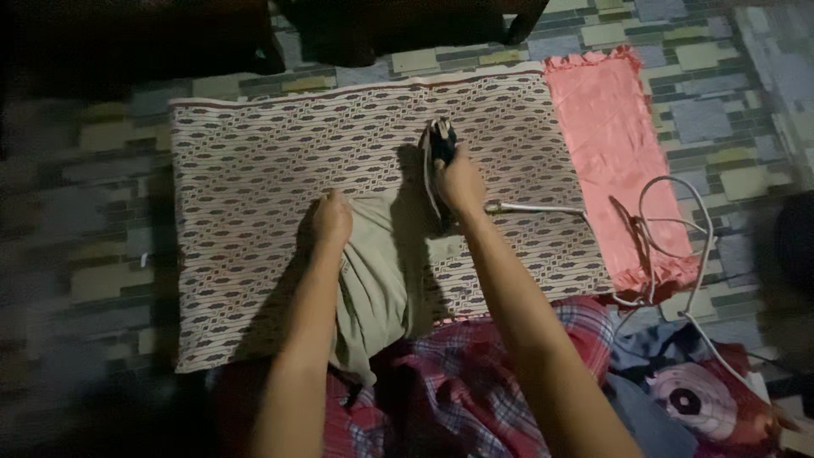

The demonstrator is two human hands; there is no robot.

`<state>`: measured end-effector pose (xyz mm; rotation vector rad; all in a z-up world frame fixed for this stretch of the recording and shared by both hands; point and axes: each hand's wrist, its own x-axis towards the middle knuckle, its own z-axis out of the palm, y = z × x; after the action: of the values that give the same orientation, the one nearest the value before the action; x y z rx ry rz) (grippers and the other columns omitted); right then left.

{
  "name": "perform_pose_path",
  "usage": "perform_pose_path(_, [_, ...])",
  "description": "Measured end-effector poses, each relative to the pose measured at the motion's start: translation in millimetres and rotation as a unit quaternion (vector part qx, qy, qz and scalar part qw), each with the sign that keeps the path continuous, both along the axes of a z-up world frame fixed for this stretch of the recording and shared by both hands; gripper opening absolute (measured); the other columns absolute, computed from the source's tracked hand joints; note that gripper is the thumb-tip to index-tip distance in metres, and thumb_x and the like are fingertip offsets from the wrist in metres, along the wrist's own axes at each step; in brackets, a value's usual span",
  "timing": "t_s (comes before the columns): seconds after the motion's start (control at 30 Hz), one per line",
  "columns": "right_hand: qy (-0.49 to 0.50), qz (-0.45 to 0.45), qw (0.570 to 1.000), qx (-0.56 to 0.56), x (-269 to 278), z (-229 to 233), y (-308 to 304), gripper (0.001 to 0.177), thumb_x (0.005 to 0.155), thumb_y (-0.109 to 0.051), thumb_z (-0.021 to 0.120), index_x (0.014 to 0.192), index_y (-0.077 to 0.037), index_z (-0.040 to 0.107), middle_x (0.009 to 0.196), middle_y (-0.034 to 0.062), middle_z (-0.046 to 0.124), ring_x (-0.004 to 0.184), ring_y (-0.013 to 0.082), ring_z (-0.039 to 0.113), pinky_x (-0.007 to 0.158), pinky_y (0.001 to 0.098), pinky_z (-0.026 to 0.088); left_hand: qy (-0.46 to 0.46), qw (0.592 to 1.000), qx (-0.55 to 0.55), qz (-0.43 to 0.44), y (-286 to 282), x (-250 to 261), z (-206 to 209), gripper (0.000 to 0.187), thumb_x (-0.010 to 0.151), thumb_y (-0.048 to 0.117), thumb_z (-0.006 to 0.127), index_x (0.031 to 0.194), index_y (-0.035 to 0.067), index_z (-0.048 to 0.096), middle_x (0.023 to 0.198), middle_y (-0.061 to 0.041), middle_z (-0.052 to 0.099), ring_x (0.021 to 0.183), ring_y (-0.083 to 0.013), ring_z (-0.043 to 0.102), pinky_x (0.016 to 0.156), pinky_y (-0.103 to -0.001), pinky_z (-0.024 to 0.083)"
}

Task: The person irons a beige t-shirt on a patterned mat placed on the floor. They smooth the fabric with their hands, use a black iron to press the shirt, and flip it over to iron the other side.

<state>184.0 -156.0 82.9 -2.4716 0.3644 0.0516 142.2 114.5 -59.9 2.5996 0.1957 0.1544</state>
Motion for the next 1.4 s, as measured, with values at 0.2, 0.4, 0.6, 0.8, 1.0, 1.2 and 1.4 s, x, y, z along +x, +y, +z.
perform_pose_path(0.2, [0.028, 0.038, 0.999, -0.013, -64.2, 0.5, -24.8, 0.043, 0.095, -0.036, 0.065, 0.123, -0.005, 0.056, 0.104, 0.0306, 0.071, 0.100, 0.0518, 0.066, 0.086, 0.0589, 0.051, 0.077, 0.995, 0.032, 0.045, -17.8, -16.9, 32.4, 0.032, 0.105, 0.019, 0.051, 0.133, 0.005, 0.056, 0.135, -0.025, 0.060, 0.121, -0.0465, 0.058, 0.100, -0.056, 0.048])
perform_pose_path(0.4, [0.032, 0.107, 0.994, -0.010, -122.0, 2.5, -55.0, 0.055, 0.093, -0.044, 0.067, 0.132, -0.006, 0.056, 0.105, 0.0275, 0.072, 0.099, 0.0483, 0.069, 0.084, 0.0559, 0.054, 0.113, 0.978, 0.174, -0.031, -54.7, -33.4, 60.1, 0.071, 0.084, 0.018, 0.062, 0.151, 0.007, 0.039, 0.164, -0.021, 0.027, 0.149, -0.0393, 0.019, 0.119, -0.060, 0.012])
perform_pose_path(0.6, [0.045, 0.171, 0.984, -0.027, -150.1, 11.0, -52.2, 0.058, 0.091, -0.049, 0.068, 0.133, -0.011, 0.058, 0.106, 0.0235, 0.073, 0.099, 0.0450, 0.070, 0.082, 0.0546, 0.054, 0.112, 0.983, 0.101, -0.108, -107.1, -81.7, 62.7, 0.055, 0.101, 0.023, 0.053, 0.151, 0.005, 0.039, 0.162, -0.018, 0.032, 0.153, -0.0413, 0.020, 0.126, -0.054, 0.012])
perform_pose_path(0.8, [0.050, 0.155, 0.986, -0.016, -127.0, 11.5, -24.4, 0.051, 0.092, -0.048, 0.067, 0.129, -0.013, 0.059, 0.102, 0.0238, 0.073, 0.097, 0.0452, 0.070, 0.082, 0.0543, 0.054, 0.034, 0.995, 0.081, -0.050, -95.2, -110.2, 54.9, 0.061, 0.105, 0.029, 0.051, 0.157, 0.004, 0.033, 0.167, -0.012, 0.024, 0.156, -0.0373, 0.017, 0.126, -0.050, 0.015])
perform_pose_path(1.0, [0.019, 0.207, 0.978, -0.029, -90.0, 16.8, -1.7, 0.047, 0.092, -0.045, 0.069, 0.124, -0.011, 0.061, 0.103, 0.0235, 0.073, 0.098, 0.0454, 0.069, 0.082, 0.0550, 0.053, 0.195, 0.963, 0.176, -0.062, -91.1, -102.3, 51.1, 0.074, 0.093, 0.022, 0.053, 0.160, 0.009, 0.027, 0.171, -0.011, 0.010, 0.154, -0.0354, 0.006, 0.123, -0.045, 0.010])
perform_pose_path(1.2, [0.060, 0.259, 0.964, -0.020, -91.5, 15.2, -18.1, 0.049, 0.089, -0.043, 0.070, 0.126, -0.013, 0.062, 0.104, 0.0219, 0.073, 0.098, 0.0433, 0.069, 0.082, 0.0528, 0.054, 0.185, 0.978, 0.083, -0.051, -89.2, -102.2, 53.4, 0.065, 0.103, 0.036, 0.046, 0.157, 0.002, 0.034, 0.169, -0.012, 0.012, 0.157, -0.0362, 0.006, 0.127, -0.048, 0.011])
perform_pose_path(1.4, [0.097, 0.268, 0.957, -0.055, -109.8, 23.8, -32.4, 0.051, 0.092, -0.048, 0.067, 0.130, -0.014, 0.060, 0.102, 0.0214, 0.074, 0.096, 0.0411, 0.071, 0.084, 0.0514, 0.055, 0.196, 0.972, 0.112, -0.067, -88.1, -104.7, 59.7, 0.058, 0.105, 0.036, 0.041, 0.149, -0.001, 0.044, 0.173, -0.012, 0.008, 0.158, -0.0360, 0.004, 0.126, -0.048, 0.012])
